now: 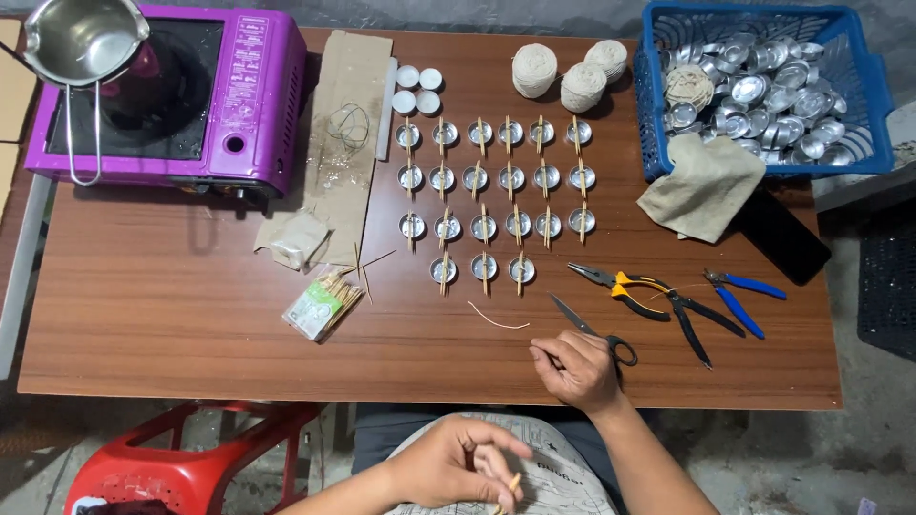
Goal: The person prepares a wick by wrapping it around a wooden stick and cutting it with scissors. They then use pliers to adjust the wick and place it into a small metal cup. Finally, they pour a liquid from a metal pot into the cups containing the wicks.
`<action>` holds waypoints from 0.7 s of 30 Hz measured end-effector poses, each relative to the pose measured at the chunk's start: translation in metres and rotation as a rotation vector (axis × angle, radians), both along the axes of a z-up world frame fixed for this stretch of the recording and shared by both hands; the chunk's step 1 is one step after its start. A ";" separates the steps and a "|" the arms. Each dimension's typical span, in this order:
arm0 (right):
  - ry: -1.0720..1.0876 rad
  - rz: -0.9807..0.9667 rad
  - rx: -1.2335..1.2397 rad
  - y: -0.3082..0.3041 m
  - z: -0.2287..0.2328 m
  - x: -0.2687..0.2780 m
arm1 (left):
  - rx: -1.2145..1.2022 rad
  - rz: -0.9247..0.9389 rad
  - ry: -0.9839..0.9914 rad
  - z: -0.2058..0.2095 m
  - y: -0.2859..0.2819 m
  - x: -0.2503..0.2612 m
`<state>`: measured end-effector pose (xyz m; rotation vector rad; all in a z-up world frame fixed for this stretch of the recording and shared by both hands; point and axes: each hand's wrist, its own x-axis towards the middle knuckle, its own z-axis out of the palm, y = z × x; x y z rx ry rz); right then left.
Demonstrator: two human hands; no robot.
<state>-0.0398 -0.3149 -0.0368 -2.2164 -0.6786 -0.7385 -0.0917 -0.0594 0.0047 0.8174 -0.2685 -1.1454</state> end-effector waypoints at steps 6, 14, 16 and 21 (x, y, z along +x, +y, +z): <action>-0.027 -0.012 0.007 -0.001 -0.001 0.000 | 0.095 -0.207 -0.309 0.008 0.006 0.016; -0.042 -0.062 0.052 0.002 -0.004 0.003 | 0.177 0.448 -0.111 -0.024 -0.018 0.063; -0.058 -0.113 0.104 0.003 0.002 0.003 | 0.379 0.622 -0.089 -0.038 -0.020 0.079; -0.075 -0.339 -0.263 -0.004 -0.001 0.001 | 0.429 0.739 -0.084 -0.055 -0.019 0.092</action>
